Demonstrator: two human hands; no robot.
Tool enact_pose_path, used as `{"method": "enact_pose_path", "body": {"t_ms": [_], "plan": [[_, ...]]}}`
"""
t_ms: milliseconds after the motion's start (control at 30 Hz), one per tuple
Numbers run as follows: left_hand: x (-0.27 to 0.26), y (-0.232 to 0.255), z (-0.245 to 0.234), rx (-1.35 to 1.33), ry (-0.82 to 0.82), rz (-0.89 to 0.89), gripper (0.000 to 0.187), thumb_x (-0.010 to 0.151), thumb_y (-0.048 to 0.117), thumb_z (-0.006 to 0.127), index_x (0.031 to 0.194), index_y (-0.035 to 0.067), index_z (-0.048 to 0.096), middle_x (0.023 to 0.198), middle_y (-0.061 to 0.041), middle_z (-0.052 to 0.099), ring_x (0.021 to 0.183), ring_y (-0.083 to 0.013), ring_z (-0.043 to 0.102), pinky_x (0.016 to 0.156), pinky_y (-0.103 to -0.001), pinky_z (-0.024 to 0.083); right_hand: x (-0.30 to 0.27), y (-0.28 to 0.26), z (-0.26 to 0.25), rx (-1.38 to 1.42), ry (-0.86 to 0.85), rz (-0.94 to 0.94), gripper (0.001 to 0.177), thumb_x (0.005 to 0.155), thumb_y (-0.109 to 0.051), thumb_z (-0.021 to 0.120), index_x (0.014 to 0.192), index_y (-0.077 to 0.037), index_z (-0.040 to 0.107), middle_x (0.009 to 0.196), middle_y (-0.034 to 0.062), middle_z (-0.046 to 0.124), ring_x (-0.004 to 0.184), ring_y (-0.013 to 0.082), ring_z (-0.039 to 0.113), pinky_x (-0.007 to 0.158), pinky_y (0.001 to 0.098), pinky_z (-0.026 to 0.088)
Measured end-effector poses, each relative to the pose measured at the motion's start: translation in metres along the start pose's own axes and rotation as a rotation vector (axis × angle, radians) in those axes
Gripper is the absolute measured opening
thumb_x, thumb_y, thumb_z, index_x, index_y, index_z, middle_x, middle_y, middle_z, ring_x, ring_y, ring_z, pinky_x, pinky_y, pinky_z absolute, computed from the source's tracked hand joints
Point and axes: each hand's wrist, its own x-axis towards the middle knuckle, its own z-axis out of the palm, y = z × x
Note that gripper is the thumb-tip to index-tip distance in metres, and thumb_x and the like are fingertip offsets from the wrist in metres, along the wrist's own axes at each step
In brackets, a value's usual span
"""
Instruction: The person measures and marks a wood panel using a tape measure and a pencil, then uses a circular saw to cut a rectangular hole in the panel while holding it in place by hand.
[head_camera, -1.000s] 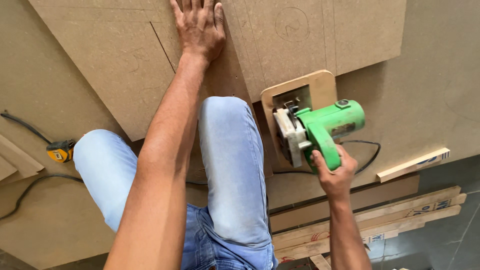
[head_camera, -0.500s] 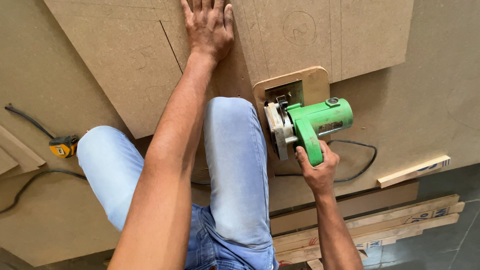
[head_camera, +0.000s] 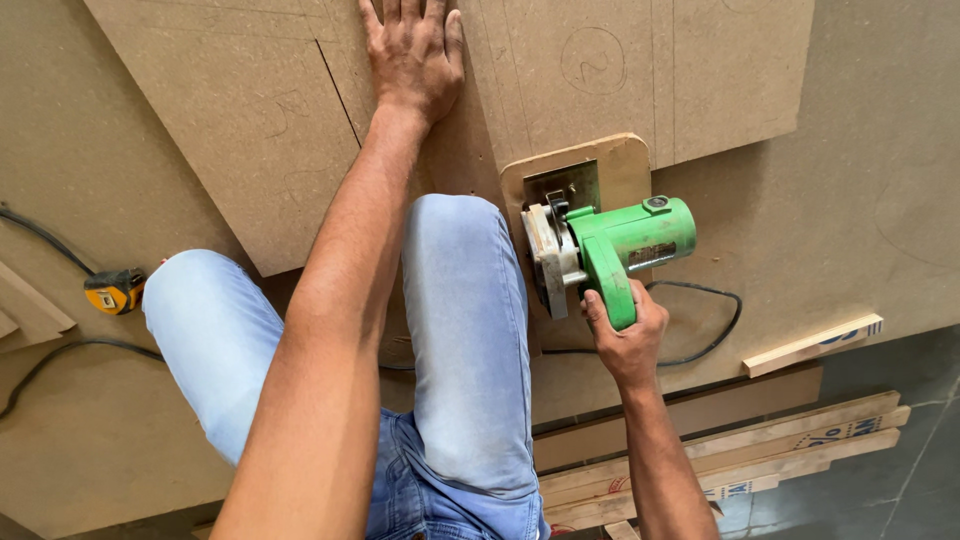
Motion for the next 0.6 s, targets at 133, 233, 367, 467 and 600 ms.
{"method": "enact_pose_path", "body": {"t_ms": [133,233,367,467,600], "plan": [[-0.0005,-0.0012,0.0022,-0.004,0.029,0.010,0.045,0.113,0.037,0.041,0.155,0.019,0.045,0.159,-0.014,0.037,0.149,-0.0359,0.030,0.120,-0.071,0.016,0.0012,-0.0003,0.0009,0.005,0.002,0.006,0.016,0.098,-0.014,0.074,0.098,-0.001,0.067,0.077,0.0045,0.074,0.067,0.0107,0.070,0.061,0.0251,0.054],[-0.0020,-0.0024,0.0045,-0.001,0.020,0.010,0.044,0.114,0.037,0.041,0.153,0.019,0.047,0.157,-0.014,0.040,0.148,-0.0353,0.033,0.120,-0.071,0.018,0.0031,0.0006,0.0012,-0.008,-0.001,0.011,0.015,0.098,-0.014,0.075,0.096,-0.001,0.067,0.076,0.0046,0.073,0.066,0.0106,0.069,0.060,0.0252,0.053],[-0.0021,-0.0026,0.0057,0.035,0.121,0.051,0.043,0.113,0.037,0.042,0.150,0.017,0.051,0.151,-0.016,0.045,0.142,-0.0370,0.040,0.116,-0.071,0.023,0.0058,0.0008,0.0023,0.006,-0.007,0.009,0.015,0.098,-0.014,0.074,0.097,-0.001,0.067,0.076,0.0044,0.074,0.065,0.0103,0.070,0.059,0.0248,0.054],[-0.0023,-0.0029,0.0044,-0.009,0.050,0.022,0.042,0.113,0.038,0.041,0.147,0.017,0.052,0.146,-0.013,0.051,0.137,-0.0335,0.046,0.116,-0.069,0.027,0.0068,0.0005,0.0024,0.006,-0.009,0.002,0.014,0.098,-0.014,0.074,0.098,-0.001,0.067,0.076,0.0047,0.074,0.066,0.0104,0.071,0.059,0.0247,0.054],[-0.0024,-0.0038,0.0077,0.001,0.047,0.027,0.039,0.112,0.037,0.042,0.144,0.018,0.055,0.141,-0.012,0.056,0.133,-0.0325,0.050,0.114,-0.065,0.032,0.0065,-0.0004,0.0027,-0.001,-0.004,0.003,0.014,0.098,-0.012,0.074,0.098,0.000,0.067,0.077,0.0056,0.074,0.066,0.0112,0.070,0.060,0.0252,0.054]]}}
